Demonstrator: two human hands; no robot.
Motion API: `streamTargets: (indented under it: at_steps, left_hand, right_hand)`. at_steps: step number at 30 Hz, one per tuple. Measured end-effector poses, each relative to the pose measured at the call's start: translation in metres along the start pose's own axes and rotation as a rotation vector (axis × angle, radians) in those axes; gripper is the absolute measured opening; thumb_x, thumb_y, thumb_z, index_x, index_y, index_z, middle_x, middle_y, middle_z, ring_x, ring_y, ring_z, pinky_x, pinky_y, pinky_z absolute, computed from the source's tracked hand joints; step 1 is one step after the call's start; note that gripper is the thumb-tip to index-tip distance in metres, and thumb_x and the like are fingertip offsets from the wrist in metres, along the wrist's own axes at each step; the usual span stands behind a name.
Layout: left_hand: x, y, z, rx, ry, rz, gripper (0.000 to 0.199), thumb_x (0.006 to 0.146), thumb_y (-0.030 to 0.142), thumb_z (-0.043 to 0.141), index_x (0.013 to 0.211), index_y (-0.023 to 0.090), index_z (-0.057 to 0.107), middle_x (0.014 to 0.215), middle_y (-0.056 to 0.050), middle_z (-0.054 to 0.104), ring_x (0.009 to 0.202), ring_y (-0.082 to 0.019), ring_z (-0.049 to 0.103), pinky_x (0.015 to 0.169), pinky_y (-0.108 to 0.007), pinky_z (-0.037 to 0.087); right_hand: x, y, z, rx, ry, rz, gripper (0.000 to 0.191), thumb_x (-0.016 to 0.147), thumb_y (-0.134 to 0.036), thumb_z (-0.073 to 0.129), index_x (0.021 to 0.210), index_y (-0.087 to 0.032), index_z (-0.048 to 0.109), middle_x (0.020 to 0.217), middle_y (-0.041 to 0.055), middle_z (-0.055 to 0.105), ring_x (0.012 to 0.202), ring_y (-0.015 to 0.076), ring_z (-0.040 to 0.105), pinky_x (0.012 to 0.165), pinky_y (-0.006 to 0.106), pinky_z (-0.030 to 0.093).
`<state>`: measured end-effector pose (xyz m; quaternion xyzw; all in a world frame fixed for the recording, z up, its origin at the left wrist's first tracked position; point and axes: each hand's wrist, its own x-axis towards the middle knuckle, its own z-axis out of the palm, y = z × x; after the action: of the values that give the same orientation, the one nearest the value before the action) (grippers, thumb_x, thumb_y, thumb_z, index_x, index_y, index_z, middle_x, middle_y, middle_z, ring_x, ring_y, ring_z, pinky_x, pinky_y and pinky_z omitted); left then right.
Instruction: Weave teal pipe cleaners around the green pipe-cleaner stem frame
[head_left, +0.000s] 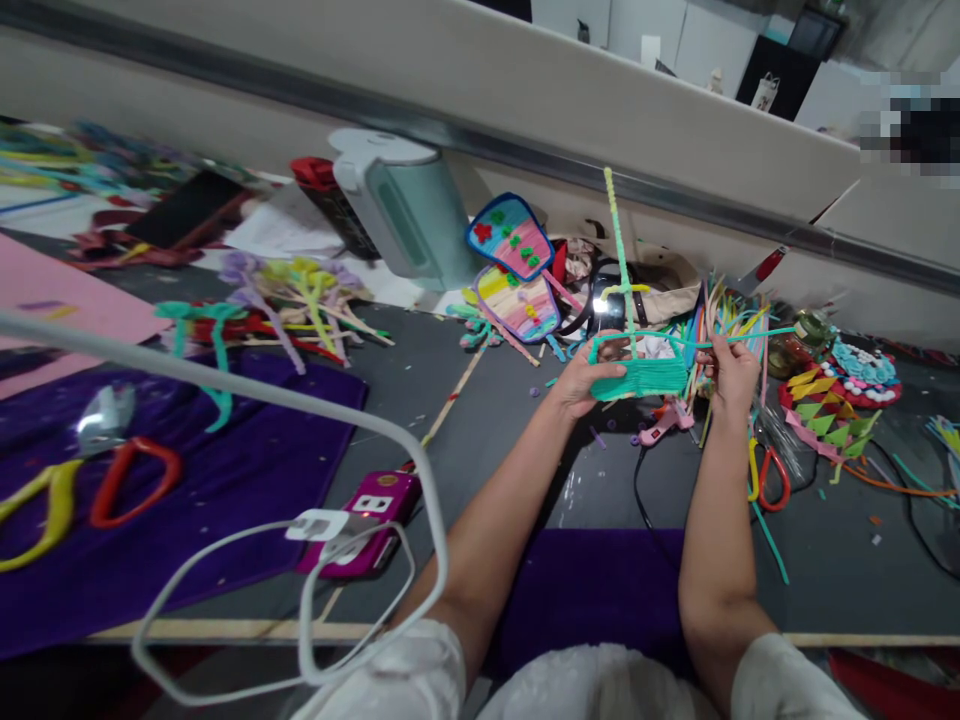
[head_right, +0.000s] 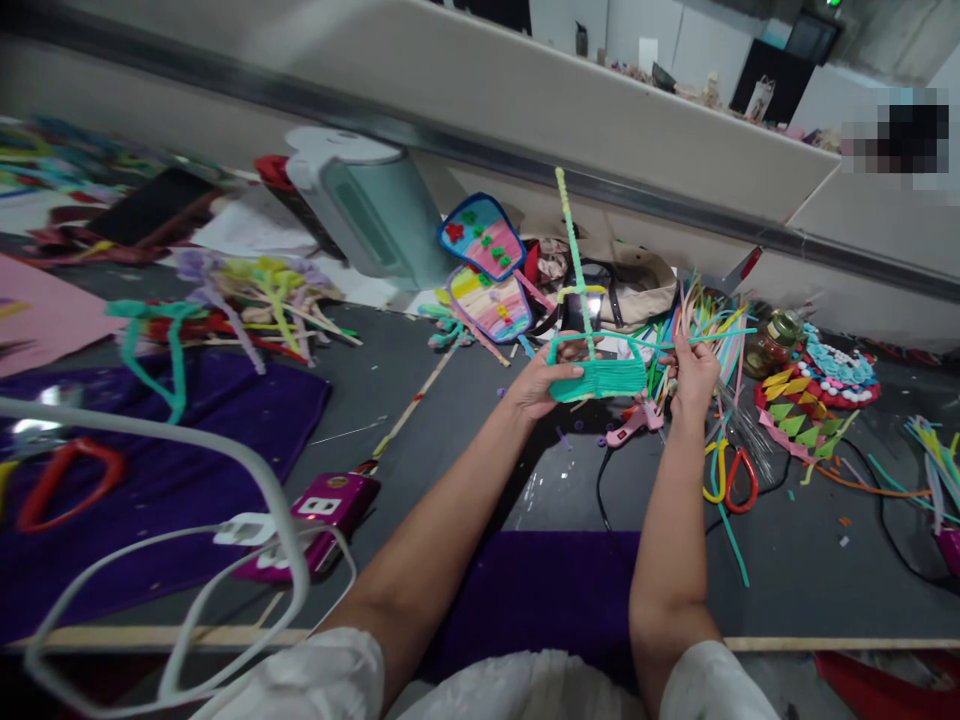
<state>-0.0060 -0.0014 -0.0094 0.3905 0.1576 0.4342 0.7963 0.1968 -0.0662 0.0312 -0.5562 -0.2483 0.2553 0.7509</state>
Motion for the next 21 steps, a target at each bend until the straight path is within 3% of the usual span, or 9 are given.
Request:
streamTargets:
  at_steps: [3, 5, 10, 13, 17, 21]
  left_hand:
    - [0.001, -0.001, -0.001, 0.002, 0.018, -0.004, 0.053, 0.050, 0.008, 0.087, 0.095, 0.020, 0.062, 0.110, -0.002, 0.072, 0.109, -0.028, 0.069, 0.092, -0.039, 0.054]
    - [0.001, -0.001, -0.001, 0.010, 0.010, -0.011, 0.055, 0.049, 0.009, 0.087, 0.096, 0.021, 0.061, 0.113, -0.002, 0.070, 0.110, -0.028, 0.068, 0.090, -0.038, 0.054]
    - [0.002, -0.002, -0.003, 0.053, -0.008, -0.025, 0.080, 0.052, 0.011, 0.086, 0.126, 0.027, 0.060, 0.140, -0.007, 0.060, 0.112, -0.026, 0.067, 0.094, -0.038, 0.052]
    - [0.002, -0.001, -0.002, 0.030, -0.003, -0.025, 0.089, 0.051, 0.010, 0.085, 0.134, 0.030, 0.057, 0.143, -0.007, 0.058, 0.109, -0.026, 0.068, 0.093, -0.038, 0.053]
    - [0.000, -0.001, -0.001, 0.004, -0.003, -0.029, 0.080, 0.052, 0.009, 0.085, 0.126, 0.028, 0.063, 0.125, -0.005, 0.069, 0.106, -0.027, 0.070, 0.090, -0.039, 0.054]
    - [0.000, -0.001, 0.001, 0.009, 0.010, -0.060, 0.067, 0.052, 0.009, 0.086, 0.115, 0.023, 0.068, 0.102, -0.003, 0.074, 0.102, -0.027, 0.071, 0.093, -0.041, 0.054]
  right_hand:
    - [-0.001, 0.002, 0.003, -0.020, -0.035, 0.010, 0.036, 0.069, -0.042, 0.083, 0.065, -0.018, 0.056, 0.054, -0.0031, 0.067, 0.044, 0.0057, 0.058, 0.034, 0.012, 0.033]
    - [-0.002, 0.004, 0.006, -0.018, -0.070, 0.039, 0.031, 0.069, -0.038, 0.082, 0.067, -0.017, 0.059, 0.056, -0.0023, 0.069, 0.045, 0.0050, 0.057, 0.036, 0.011, 0.034]
    - [-0.002, 0.012, 0.010, 0.021, -0.130, 0.139, 0.024, 0.068, -0.031, 0.080, 0.070, -0.017, 0.061, 0.055, -0.0034, 0.067, 0.044, 0.0051, 0.055, 0.036, 0.012, 0.034]
    - [-0.002, 0.014, 0.010, 0.071, -0.122, 0.149, 0.022, 0.067, -0.029, 0.080, 0.075, -0.017, 0.063, 0.060, -0.0035, 0.070, 0.047, 0.0056, 0.058, 0.036, 0.012, 0.036]
    - [-0.001, 0.013, 0.008, 0.126, -0.084, 0.167, 0.027, 0.068, -0.031, 0.080, 0.080, -0.019, 0.060, 0.065, -0.0036, 0.072, 0.052, 0.0076, 0.066, 0.037, 0.012, 0.038]
    - [0.001, 0.013, 0.006, 0.136, -0.038, 0.145, 0.035, 0.068, -0.039, 0.082, 0.082, -0.020, 0.057, 0.062, -0.0054, 0.070, 0.047, 0.0056, 0.061, 0.037, 0.011, 0.038]
